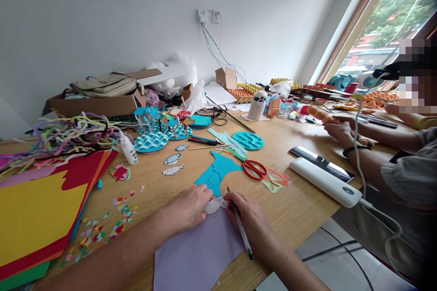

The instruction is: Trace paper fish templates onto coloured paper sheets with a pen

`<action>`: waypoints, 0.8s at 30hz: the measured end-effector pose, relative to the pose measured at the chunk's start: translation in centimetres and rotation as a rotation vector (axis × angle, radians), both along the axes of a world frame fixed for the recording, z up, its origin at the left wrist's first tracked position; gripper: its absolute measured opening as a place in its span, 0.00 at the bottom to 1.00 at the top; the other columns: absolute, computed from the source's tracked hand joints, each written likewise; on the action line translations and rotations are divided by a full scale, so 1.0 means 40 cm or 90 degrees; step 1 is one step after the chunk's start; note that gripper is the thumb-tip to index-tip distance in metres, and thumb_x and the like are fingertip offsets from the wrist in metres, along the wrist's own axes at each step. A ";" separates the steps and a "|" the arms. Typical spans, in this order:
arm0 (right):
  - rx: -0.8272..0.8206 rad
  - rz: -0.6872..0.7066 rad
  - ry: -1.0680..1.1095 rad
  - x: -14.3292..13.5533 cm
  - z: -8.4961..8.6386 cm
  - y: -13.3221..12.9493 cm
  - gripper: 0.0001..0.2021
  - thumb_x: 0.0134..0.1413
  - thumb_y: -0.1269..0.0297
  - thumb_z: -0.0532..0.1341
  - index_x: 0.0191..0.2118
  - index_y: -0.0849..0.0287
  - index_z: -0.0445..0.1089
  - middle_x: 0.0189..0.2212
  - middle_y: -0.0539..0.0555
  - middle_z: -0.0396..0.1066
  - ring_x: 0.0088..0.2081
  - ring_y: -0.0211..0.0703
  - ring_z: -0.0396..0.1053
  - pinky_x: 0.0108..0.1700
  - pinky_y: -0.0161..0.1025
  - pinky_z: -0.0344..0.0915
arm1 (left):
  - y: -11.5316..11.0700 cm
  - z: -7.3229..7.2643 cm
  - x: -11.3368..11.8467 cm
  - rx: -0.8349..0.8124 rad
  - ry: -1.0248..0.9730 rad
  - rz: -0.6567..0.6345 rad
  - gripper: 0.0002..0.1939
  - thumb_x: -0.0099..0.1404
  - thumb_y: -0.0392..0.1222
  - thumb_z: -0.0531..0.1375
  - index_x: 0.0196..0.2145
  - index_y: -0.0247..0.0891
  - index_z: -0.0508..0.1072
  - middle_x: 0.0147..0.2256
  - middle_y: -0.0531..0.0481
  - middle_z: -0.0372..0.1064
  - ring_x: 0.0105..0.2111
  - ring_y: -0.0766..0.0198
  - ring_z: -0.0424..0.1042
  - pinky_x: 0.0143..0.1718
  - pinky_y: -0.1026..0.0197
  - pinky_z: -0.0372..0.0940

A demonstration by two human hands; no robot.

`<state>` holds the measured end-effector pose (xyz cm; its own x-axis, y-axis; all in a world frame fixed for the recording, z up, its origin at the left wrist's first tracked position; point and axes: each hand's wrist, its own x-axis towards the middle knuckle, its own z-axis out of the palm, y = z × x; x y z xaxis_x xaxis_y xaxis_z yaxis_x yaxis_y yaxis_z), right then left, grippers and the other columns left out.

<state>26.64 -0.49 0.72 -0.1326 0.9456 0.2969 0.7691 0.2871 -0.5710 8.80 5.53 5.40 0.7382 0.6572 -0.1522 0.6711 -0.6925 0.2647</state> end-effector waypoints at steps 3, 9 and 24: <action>-0.011 -0.005 -0.014 -0.001 0.005 -0.002 0.09 0.54 0.74 0.52 0.37 0.58 0.68 0.31 0.53 0.71 0.33 0.44 0.69 0.33 0.36 0.61 | 0.006 0.007 0.001 -0.010 0.007 0.011 0.13 0.56 0.33 0.59 0.41 0.39 0.69 0.41 0.48 0.66 0.43 0.56 0.67 0.43 0.58 0.63; -0.018 -0.009 -0.013 0.001 0.008 -0.001 0.11 0.53 0.76 0.53 0.39 0.58 0.68 0.33 0.54 0.72 0.35 0.44 0.70 0.36 0.37 0.63 | 0.020 0.009 0.002 -0.033 -0.007 0.027 0.10 0.54 0.31 0.58 0.36 0.39 0.68 0.38 0.49 0.67 0.42 0.57 0.67 0.39 0.61 0.62; 0.027 0.036 0.049 -0.002 0.034 0.034 0.12 0.46 0.78 0.56 0.36 0.57 0.66 0.32 0.52 0.72 0.33 0.41 0.68 0.34 0.35 0.63 | 0.030 -0.024 -0.020 -0.142 -0.219 0.079 0.09 0.51 0.29 0.52 0.29 0.40 0.63 0.26 0.57 0.63 0.28 0.65 0.64 0.27 0.66 0.56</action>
